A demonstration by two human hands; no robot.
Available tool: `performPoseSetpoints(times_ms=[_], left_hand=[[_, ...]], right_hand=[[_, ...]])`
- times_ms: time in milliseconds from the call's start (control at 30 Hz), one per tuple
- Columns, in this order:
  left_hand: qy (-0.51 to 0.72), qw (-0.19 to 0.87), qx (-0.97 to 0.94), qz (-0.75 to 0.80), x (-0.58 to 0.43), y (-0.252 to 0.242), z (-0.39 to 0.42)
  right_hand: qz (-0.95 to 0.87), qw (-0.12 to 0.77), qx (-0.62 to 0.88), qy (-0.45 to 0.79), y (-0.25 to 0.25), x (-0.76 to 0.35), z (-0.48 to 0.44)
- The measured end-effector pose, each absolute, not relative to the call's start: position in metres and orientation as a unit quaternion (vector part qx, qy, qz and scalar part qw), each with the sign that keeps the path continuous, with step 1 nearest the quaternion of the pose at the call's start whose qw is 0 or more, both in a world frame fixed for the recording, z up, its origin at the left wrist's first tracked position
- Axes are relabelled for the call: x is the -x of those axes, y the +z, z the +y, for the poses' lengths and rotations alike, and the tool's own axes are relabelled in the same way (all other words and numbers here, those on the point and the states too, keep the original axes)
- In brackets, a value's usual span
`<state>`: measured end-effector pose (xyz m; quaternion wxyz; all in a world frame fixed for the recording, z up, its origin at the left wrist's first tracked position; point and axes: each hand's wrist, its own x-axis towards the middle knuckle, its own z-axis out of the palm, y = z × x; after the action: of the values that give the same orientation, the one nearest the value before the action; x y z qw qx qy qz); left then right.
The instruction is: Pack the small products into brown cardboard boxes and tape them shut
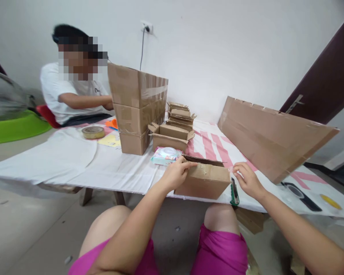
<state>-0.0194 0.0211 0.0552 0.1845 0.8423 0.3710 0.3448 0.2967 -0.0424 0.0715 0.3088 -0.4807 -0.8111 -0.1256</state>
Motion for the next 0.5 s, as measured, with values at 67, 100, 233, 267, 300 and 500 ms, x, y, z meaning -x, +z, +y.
performPoseSetpoints(times_ms=[67,100,233,267,300,500], left_hand=[[0.346,0.186,-0.841,0.373,0.018,0.056,0.021],[0.345,0.186,-0.84,0.375,0.018,0.056,0.021],[0.333,0.184,-0.841,0.385,0.017,0.057,0.021],[0.332,0.183,-0.841,0.386,0.017,0.057,0.021],[0.334,0.181,-0.841,0.384,0.017,0.057,0.021],[0.343,0.176,-0.841,0.378,0.016,0.055,0.022]], right_hand=[[-0.758,0.353,0.533,-0.134,0.058,-0.321,-0.051],[-0.726,0.376,0.56,-0.132,0.048,-0.332,-0.058],[-0.616,0.448,0.642,-0.088,-0.02,-0.368,-0.105],[-0.588,0.461,0.658,-0.089,-0.043,-0.373,-0.121],[-0.565,0.462,0.676,-0.096,-0.067,-0.377,-0.137],[-0.452,0.437,0.778,0.001,-0.203,-0.365,-0.212]])
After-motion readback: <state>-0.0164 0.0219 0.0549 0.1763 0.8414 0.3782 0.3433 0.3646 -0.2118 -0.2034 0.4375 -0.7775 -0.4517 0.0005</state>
